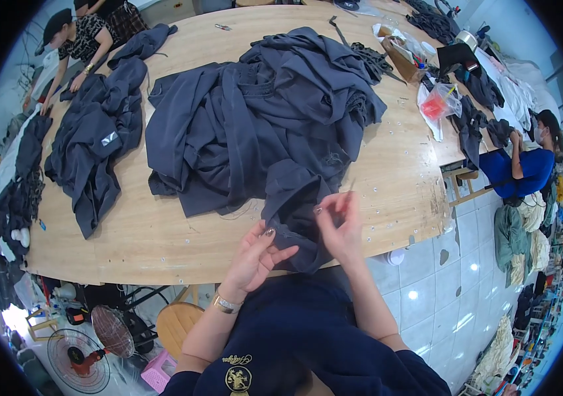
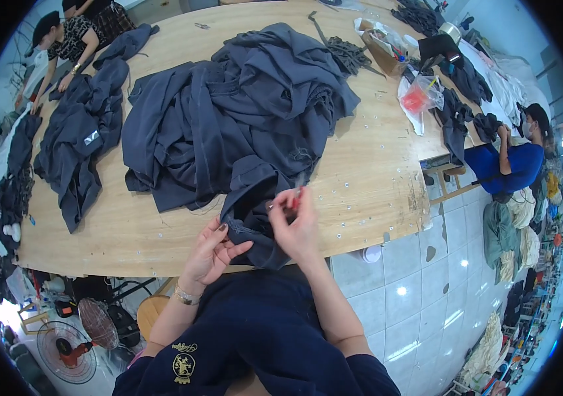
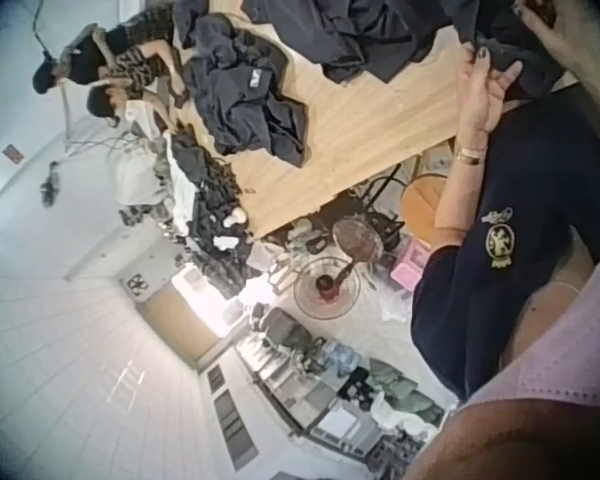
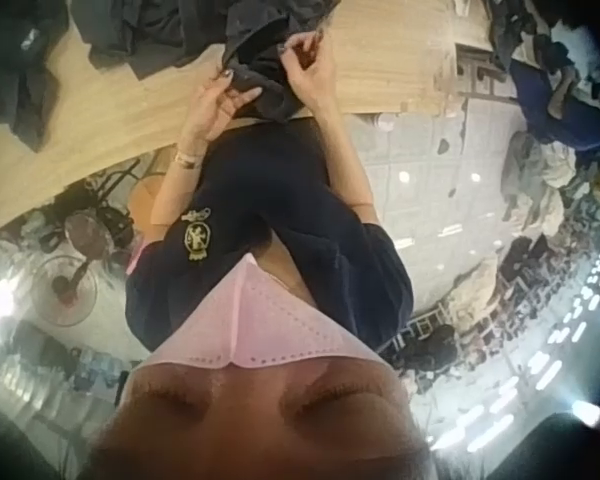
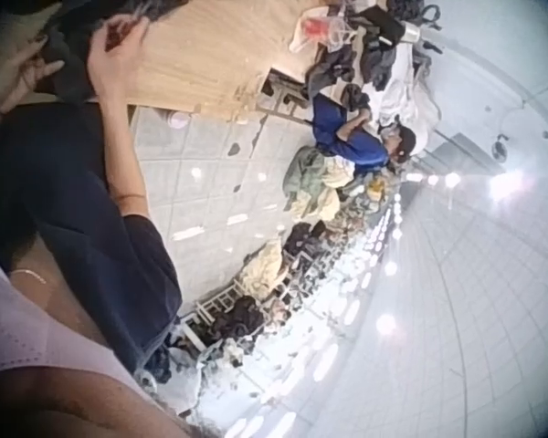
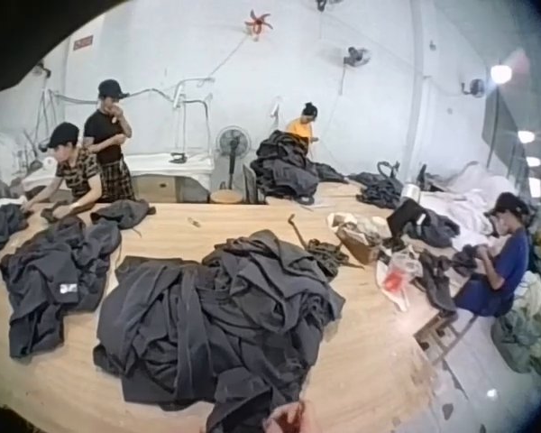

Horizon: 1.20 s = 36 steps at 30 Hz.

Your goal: Trim loose threads from finished grey garments using small scissors.

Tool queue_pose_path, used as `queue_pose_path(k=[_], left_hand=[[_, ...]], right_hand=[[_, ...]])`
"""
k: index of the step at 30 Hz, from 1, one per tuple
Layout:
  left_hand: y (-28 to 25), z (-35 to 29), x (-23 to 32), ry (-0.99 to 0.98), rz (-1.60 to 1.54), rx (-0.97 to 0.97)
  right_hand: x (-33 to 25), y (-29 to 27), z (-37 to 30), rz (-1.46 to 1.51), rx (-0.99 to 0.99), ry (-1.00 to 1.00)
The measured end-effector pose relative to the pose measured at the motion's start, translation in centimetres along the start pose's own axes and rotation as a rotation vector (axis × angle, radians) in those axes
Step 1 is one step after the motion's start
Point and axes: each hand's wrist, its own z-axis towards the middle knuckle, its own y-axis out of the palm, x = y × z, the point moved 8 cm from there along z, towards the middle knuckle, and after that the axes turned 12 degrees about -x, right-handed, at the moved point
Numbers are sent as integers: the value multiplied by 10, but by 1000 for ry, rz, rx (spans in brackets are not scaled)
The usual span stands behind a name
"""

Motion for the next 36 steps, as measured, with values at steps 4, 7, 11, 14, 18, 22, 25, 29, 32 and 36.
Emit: queue_pose_path(k=[4,7,11,14,18,22,25,29,32,36], left_hand=[[11,4,-10,-32,-108,-50],[7,7,-14,0,-49,23],[4,7,-16,33,13,61],[5,6,-15,55,65,90],[7,3,-9,102,100,130],[-1,0,-7,160,80,87],[-5,-1,0,228,77,103],[8,3,4,174,-36,99],[9,4,5,188,-8,107],[4,3,6,222,78,87]], right_hand=[[-24,35,-9,-128,-366,-13],[-13,28,-12,-168,-292,56],[-12,16,-9,-23,-263,128],[-8,13,-9,50,-271,149],[-15,12,-8,391,-236,173],[-44,28,-14,297,-457,137],[-65,54,-30,183,-935,16],[-23,37,-32,369,-587,445],[-20,20,-22,-139,-423,174],[-19,22,-24,-357,-446,162]])
